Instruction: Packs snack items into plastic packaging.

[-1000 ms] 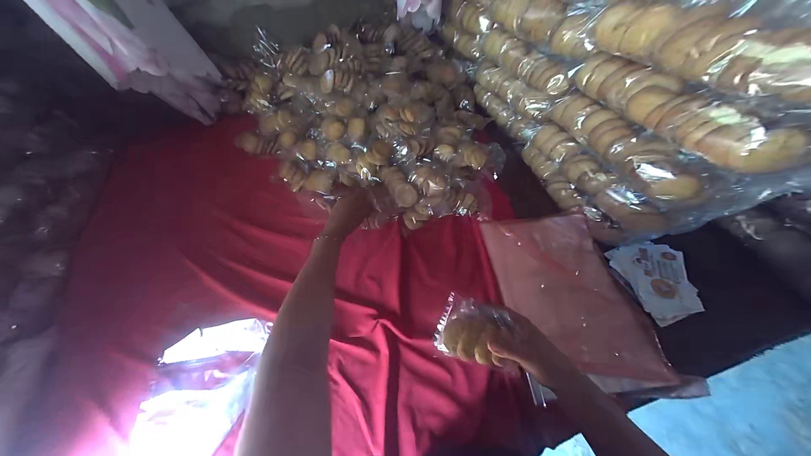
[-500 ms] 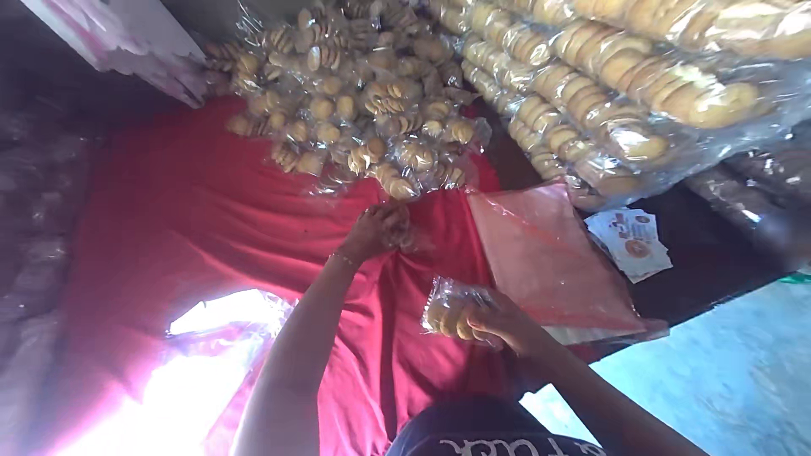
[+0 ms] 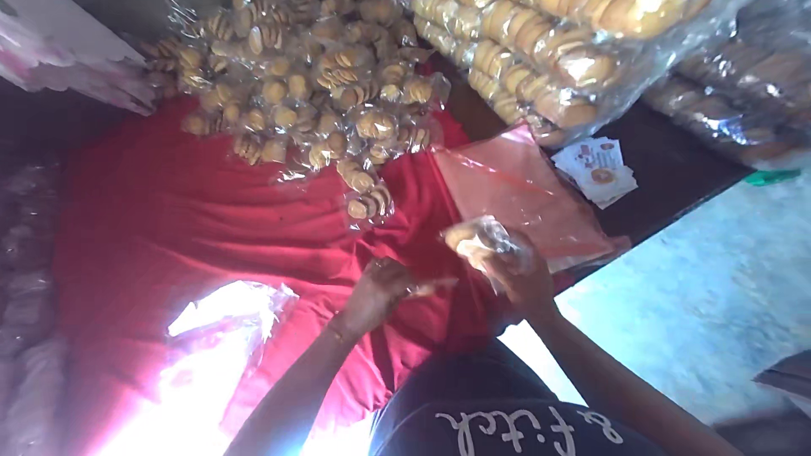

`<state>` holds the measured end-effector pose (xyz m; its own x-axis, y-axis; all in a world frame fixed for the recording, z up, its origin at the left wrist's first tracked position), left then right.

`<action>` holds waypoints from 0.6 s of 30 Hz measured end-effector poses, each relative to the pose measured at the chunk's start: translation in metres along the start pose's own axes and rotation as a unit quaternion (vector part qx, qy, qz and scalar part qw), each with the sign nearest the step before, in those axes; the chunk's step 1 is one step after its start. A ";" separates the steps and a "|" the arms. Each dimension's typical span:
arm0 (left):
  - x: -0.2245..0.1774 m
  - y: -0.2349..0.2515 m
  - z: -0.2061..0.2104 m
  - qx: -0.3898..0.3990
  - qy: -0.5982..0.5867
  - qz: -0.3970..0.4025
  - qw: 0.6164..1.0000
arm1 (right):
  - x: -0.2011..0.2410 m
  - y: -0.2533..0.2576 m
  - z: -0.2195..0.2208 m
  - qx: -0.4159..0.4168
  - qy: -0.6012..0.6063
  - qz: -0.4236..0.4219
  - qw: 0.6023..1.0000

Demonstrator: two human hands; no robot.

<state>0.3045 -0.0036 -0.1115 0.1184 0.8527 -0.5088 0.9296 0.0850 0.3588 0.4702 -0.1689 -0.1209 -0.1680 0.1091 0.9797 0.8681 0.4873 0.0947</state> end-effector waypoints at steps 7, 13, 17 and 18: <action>0.000 -0.023 0.025 -0.054 0.074 0.021 0.996 | -0.033 -0.011 0.098 0.272 -0.088 -0.194 0.938; 0.022 -0.019 0.030 -0.040 -0.048 -0.033 0.998 | -0.035 -0.024 0.092 0.364 0.084 -0.081 0.924; 0.026 -0.028 0.036 -0.047 -0.174 -0.095 0.979 | -0.038 -0.049 0.095 0.244 -0.042 -0.208 0.946; 0.025 -0.028 0.037 -0.031 -0.238 -0.117 0.964 | -0.035 -0.052 0.097 0.203 -0.069 -0.239 0.947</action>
<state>0.2941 -0.0038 -0.1632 0.0690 0.4740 -0.8778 0.9292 0.2898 0.2295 0.3858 -0.1139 -0.1773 -0.5808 -0.1101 0.8066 0.4310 0.7990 0.4194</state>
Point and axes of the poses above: each hand's wrist, its own y-axis towards the middle knuckle, its own z-axis out of the palm, x = y × z, the point moved 8 cm from there along y, towards the middle knuckle, and after that the axes turned 6 degrees about -x, right-handed, at the moved point
